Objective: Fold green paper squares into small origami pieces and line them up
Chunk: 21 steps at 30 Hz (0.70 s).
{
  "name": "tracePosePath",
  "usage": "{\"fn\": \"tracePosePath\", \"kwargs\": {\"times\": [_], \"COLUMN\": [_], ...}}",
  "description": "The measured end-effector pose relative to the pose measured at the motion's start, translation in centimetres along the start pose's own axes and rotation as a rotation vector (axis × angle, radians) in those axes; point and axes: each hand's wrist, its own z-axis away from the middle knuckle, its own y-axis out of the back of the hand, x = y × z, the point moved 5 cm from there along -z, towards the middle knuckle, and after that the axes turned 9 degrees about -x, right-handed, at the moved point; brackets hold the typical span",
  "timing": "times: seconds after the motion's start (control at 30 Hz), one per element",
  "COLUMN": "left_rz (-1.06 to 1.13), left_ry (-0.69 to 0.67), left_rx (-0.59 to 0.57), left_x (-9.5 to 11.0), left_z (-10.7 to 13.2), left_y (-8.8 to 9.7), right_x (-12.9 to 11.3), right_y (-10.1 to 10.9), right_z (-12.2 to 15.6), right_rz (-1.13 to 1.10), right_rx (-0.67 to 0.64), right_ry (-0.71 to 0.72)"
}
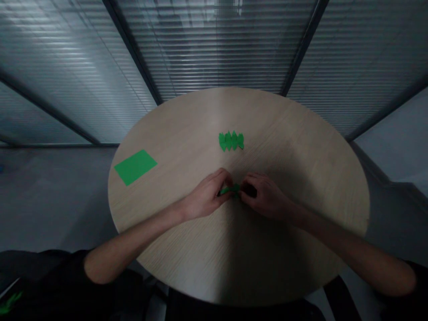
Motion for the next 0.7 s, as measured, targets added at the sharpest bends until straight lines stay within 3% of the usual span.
{"fn": "tracePosePath", "kwargs": {"times": [0.33, 0.7], "left_rz": [0.011, 0.007], "left_ry": [0.036, 0.017], "left_rx": [-0.029, 0.018], "left_x": [-0.09, -0.40], "left_z": [-0.28, -0.29], "left_y": [-0.08, -0.16], "right_x": [0.51, 0.05], "right_y": [0.52, 0.22], "right_z": [-0.35, -0.14], "right_rz": [-0.274, -0.187], "right_rx": [-0.027, 0.024], "right_ry": [-0.093, -0.061]}}
